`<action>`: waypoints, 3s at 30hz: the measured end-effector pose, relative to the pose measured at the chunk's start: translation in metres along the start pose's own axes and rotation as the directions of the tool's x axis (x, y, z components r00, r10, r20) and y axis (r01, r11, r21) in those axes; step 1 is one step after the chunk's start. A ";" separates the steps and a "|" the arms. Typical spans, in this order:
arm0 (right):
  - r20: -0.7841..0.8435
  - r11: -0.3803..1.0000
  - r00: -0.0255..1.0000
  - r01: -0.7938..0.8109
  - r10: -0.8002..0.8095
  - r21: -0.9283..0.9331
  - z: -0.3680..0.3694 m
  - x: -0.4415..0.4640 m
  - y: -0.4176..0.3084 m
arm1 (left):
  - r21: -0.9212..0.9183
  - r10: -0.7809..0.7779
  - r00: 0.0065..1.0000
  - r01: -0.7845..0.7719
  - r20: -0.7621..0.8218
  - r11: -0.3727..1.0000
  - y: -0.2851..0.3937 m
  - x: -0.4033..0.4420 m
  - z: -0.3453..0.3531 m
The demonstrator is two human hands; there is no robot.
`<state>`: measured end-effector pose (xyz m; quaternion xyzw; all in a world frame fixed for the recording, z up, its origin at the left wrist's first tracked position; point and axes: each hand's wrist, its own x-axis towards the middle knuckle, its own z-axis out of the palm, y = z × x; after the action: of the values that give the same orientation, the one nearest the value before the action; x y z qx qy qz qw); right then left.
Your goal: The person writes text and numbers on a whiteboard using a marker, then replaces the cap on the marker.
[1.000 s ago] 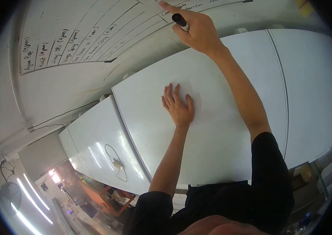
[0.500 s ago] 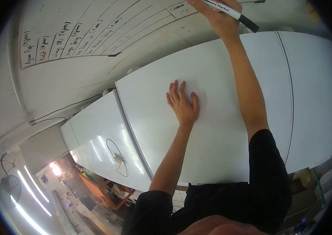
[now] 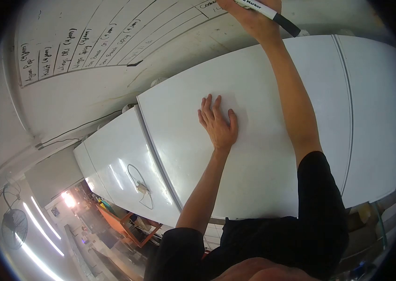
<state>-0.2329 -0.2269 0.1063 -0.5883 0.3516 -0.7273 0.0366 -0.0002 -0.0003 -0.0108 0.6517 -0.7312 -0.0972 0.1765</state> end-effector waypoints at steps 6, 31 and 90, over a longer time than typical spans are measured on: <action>-0.037 0.996 0.996 0.087 -0.086 0.035 0.003 0.003 0.004 | -0.001 -0.003 1.000 0.003 -0.003 1.000 0.001 0.000 0.000; -0.228 0.981 0.966 -0.080 0.120 0.177 -0.056 0.013 0.021 | 0.016 0.015 1.000 -0.015 -0.011 1.000 0.001 0.000 0.001; -0.148 0.959 0.948 0.278 -0.282 -0.048 0.004 0.090 -0.043 | 0.030 -0.014 1.000 0.014 -0.001 0.999 0.008 -0.001 -0.007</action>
<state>-0.2417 -0.2386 0.2050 -0.5750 0.2759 -0.7635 -0.1018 -0.0050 0.0021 -0.0016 0.6595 -0.7278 -0.0875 0.1663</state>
